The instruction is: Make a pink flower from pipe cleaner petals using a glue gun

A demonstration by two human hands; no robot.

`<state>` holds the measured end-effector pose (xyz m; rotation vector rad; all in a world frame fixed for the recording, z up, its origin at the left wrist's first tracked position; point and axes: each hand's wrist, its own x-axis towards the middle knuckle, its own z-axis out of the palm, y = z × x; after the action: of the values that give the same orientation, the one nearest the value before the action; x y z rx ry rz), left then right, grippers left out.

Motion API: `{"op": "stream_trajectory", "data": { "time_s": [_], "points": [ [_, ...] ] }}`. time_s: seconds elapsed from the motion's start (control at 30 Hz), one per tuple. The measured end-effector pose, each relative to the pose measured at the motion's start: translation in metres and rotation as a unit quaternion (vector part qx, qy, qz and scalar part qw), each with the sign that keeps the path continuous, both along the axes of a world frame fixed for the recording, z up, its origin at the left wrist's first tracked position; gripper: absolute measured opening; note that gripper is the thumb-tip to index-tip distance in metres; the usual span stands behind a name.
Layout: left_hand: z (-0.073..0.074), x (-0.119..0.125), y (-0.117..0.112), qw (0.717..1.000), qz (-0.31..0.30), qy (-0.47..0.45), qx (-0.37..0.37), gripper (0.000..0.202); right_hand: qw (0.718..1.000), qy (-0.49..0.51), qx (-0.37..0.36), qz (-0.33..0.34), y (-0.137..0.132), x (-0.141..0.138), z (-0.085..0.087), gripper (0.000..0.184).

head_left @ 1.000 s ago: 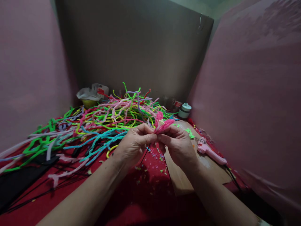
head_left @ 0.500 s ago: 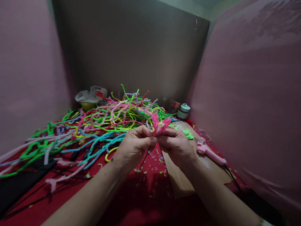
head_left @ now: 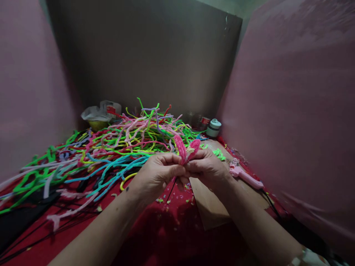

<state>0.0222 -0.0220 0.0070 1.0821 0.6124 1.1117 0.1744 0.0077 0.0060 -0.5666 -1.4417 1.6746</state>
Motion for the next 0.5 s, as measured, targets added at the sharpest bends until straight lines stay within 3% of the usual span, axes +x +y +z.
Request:
{"op": "stream_trajectory", "data": {
  "time_s": [0.2,0.27,0.33,0.37,0.43,0.5],
  "points": [
    [0.003,-0.002,-0.003,0.999,0.016,0.01,0.037,0.01,1.0,-0.016,-0.018,0.012,0.0,0.007,0.007,0.013],
    [0.005,-0.005,-0.002,0.998,0.053,-0.028,0.029,0.013,0.999,-0.028,-0.01,-0.037,0.006,0.018,0.01,0.025],
    [0.007,-0.008,0.001,0.993,0.094,-0.068,0.019,0.014,0.987,-0.035,0.035,-0.15,0.017,0.035,0.011,0.032],
    [0.007,-0.01,0.003,0.99,0.11,-0.084,0.013,0.014,0.971,-0.064,0.07,-0.221,0.024,0.044,0.011,0.03],
    [0.006,-0.013,0.008,0.985,0.13,-0.109,0.003,0.013,0.917,-0.213,0.136,-0.307,0.038,0.06,0.01,0.025],
    [0.002,-0.014,0.012,0.981,0.142,-0.132,-0.009,0.013,0.838,-0.386,0.211,-0.323,0.051,0.071,0.008,0.018]
  ]
}}
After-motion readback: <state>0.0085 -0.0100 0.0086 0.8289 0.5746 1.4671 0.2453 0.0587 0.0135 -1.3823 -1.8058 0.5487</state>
